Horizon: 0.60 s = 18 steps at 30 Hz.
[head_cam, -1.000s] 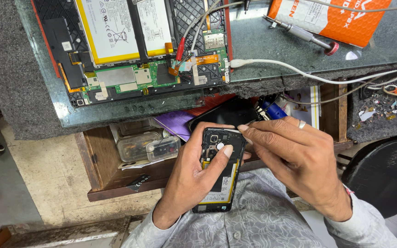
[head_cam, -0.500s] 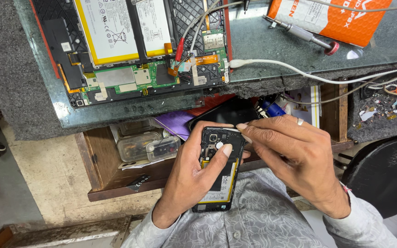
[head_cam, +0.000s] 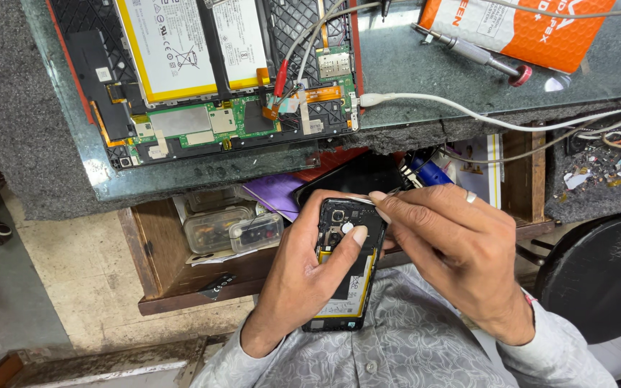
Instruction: The person works on a disassembled smartphone, using tweezers to adjust small components near the camera module and battery area. The hands repeatedly probe and reposition internal parts while the device remains open on the workbench.
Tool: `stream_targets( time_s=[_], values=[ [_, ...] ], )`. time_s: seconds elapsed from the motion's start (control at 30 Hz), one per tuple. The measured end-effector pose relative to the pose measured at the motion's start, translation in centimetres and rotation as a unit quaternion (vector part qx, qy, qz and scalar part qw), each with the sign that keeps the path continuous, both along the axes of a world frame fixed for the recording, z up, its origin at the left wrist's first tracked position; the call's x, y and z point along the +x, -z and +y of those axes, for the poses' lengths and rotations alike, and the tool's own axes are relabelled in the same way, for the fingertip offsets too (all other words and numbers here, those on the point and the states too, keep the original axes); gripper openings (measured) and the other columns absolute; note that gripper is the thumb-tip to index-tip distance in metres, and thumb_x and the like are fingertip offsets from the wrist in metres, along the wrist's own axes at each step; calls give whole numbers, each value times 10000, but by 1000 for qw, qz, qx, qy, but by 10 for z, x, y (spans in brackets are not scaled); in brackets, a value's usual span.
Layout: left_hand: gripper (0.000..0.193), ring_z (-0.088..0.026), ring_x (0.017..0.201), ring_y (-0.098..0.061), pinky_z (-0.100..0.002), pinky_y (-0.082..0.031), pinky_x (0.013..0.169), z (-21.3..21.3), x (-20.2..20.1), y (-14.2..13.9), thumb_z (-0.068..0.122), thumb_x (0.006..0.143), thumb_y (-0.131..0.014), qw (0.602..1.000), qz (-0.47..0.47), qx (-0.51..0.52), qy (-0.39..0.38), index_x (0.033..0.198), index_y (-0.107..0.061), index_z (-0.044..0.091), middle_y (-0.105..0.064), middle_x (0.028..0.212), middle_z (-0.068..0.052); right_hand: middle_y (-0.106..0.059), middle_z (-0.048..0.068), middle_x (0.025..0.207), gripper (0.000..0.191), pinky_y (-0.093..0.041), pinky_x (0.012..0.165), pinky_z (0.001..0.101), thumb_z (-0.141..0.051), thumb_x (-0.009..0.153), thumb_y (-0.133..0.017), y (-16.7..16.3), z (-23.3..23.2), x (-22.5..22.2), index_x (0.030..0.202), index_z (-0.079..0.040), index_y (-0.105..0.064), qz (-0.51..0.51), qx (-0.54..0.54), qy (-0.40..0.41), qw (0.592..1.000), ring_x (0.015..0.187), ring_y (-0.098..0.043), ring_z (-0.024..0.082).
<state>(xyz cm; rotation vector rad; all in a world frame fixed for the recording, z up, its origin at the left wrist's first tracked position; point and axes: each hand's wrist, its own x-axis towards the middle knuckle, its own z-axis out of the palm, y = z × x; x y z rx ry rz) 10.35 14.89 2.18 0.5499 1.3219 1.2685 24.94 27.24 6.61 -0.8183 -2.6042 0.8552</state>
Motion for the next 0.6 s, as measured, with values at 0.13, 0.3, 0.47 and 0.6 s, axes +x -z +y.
stream_targets(
  time_s=[0.13, 0.3, 0.47, 0.6],
  values=[
    [251, -85, 957, -683, -270, -567, 852, 1, 1, -2, 106, 1008, -631, 1000, 1, 5, -3, 1227, -558, 7, -733, 1019, -67, -713, 59, 927, 271, -551, 618, 241, 13, 879, -747, -1, 0, -3, 1147, -28, -747, 7, -114, 56, 992, 741, -716, 96],
    [267, -129, 931, -761, -291, -590, 801, 2, 1, -11, 113, 1002, -618, 999, 33, 1, 4, 1244, -562, 16, -767, 991, -87, -676, 64, 909, 252, -510, 614, 253, -14, 857, -780, -2, 6, -3, 1105, -22, -739, 31, -145, 55, 987, 732, -659, 121],
    [265, -221, 880, -806, -339, -589, 729, 5, 5, -21, 120, 994, -633, 992, 123, -1, 10, 1228, -558, 21, -768, 940, -133, -677, 64, 899, 278, -503, 620, 279, -38, 828, -814, -5, 12, -2, 1099, -32, -751, 27, -57, -21, 998, 724, -658, 159],
    [279, -289, 830, -786, -374, -571, 674, 6, 7, -26, 115, 990, -623, 988, 151, -6, 17, 1245, -551, 30, -744, 892, -158, -665, 54, 874, 321, -499, 624, 332, -69, 790, -830, -10, 17, 1, 1102, -56, -756, 3, 31, -84, 996, 720, -645, 207]
  ],
)
